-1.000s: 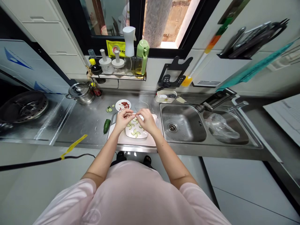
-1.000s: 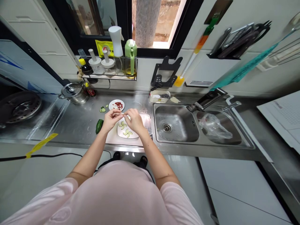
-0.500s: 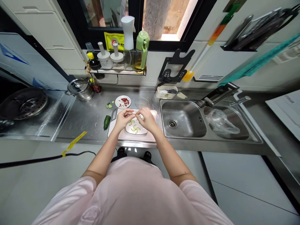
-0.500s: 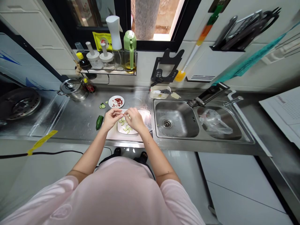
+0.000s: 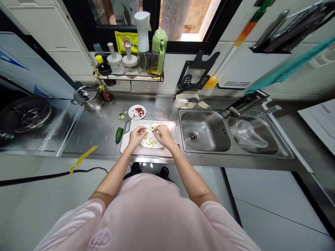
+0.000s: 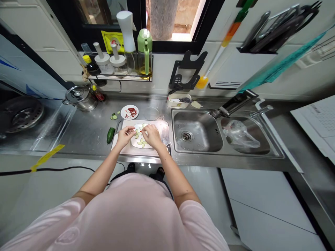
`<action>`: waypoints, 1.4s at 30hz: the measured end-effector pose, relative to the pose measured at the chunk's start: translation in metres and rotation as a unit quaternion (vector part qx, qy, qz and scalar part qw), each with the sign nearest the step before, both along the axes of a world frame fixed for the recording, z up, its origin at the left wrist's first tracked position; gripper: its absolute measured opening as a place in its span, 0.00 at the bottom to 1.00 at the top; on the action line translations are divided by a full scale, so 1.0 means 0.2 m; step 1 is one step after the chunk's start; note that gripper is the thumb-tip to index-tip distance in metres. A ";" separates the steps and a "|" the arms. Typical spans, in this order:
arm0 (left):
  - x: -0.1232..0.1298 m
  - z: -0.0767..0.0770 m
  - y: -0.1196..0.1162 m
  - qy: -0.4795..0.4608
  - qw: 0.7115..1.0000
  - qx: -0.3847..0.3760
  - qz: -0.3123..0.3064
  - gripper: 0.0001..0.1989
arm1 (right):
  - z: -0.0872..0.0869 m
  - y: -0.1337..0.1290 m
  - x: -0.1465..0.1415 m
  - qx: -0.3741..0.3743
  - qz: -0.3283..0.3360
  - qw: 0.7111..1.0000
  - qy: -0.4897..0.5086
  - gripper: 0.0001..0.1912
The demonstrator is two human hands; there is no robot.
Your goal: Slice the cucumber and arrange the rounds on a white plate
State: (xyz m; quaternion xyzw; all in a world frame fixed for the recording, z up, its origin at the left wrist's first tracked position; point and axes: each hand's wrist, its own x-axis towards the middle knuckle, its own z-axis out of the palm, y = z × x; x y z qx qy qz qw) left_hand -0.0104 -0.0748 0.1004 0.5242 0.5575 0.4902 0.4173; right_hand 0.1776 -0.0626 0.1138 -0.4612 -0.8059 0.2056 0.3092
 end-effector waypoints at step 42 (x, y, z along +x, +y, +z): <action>0.14 -0.32 -0.04 0.429 0.890 -0.079 -0.133 0.06 | -0.45 -0.12 -0.06 -0.043 -0.051 0.980 -0.187 0.08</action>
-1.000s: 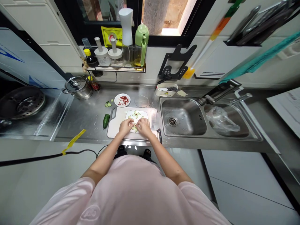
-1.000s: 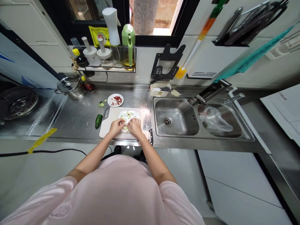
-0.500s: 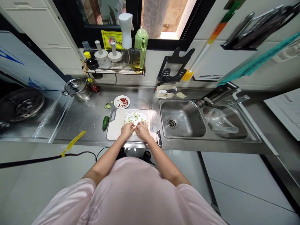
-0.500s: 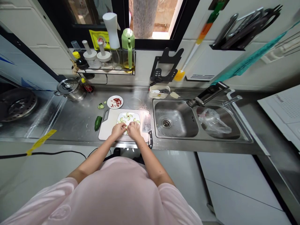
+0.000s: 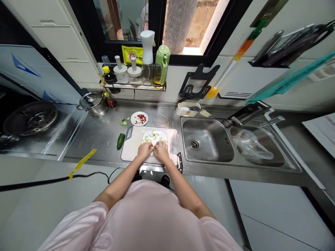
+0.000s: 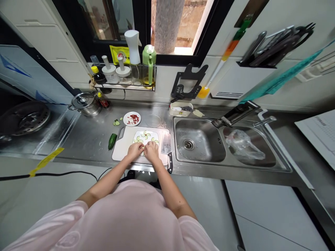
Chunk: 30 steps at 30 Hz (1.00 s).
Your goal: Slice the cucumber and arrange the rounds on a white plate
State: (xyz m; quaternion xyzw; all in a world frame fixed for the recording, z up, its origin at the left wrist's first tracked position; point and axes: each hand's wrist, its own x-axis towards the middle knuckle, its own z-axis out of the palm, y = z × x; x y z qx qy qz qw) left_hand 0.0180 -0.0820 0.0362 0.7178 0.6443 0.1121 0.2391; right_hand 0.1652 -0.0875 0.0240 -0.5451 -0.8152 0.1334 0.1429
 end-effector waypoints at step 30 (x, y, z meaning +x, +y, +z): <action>-0.03 0.04 0.00 -0.027 0.999 -0.020 0.031 0.08 | 0.05 0.02 0.03 -0.023 -0.017 0.999 0.024 0.08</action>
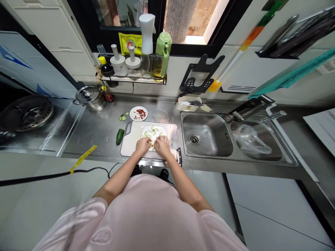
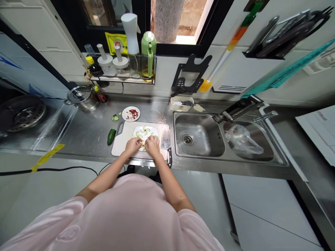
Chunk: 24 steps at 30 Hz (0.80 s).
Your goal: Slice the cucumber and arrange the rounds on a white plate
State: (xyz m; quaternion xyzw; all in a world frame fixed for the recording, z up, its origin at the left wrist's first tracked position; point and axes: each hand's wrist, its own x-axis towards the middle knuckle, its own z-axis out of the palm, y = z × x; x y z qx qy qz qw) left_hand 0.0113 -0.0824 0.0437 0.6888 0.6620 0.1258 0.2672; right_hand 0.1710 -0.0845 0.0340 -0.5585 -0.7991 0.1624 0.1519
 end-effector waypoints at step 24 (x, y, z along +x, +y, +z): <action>0.02 0.00 0.00 0.006 1.000 -0.013 -0.011 0.09 | -0.06 -0.01 -0.03 -0.008 0.008 1.000 -0.009 0.08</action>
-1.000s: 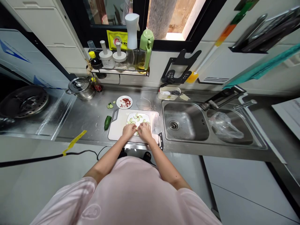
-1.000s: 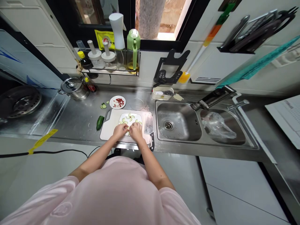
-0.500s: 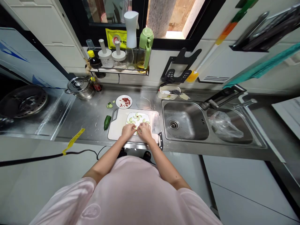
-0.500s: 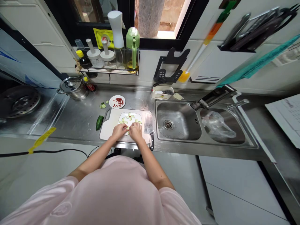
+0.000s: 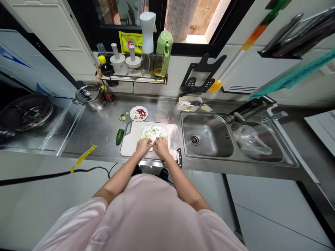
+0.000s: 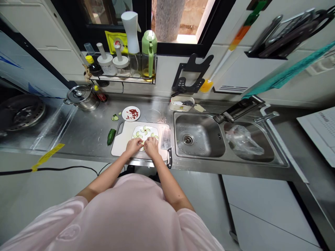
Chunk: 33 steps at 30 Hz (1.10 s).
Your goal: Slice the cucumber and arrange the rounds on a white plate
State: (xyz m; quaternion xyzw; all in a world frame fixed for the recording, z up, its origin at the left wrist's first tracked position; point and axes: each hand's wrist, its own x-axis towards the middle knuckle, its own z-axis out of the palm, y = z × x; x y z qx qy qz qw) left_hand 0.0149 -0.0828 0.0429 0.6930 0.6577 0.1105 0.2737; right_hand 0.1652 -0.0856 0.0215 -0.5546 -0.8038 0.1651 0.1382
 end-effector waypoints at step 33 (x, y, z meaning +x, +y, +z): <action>-0.27 0.01 0.38 -0.051 0.961 0.121 0.243 0.12 | 0.13 -0.03 0.18 0.021 -0.119 0.983 0.142 0.08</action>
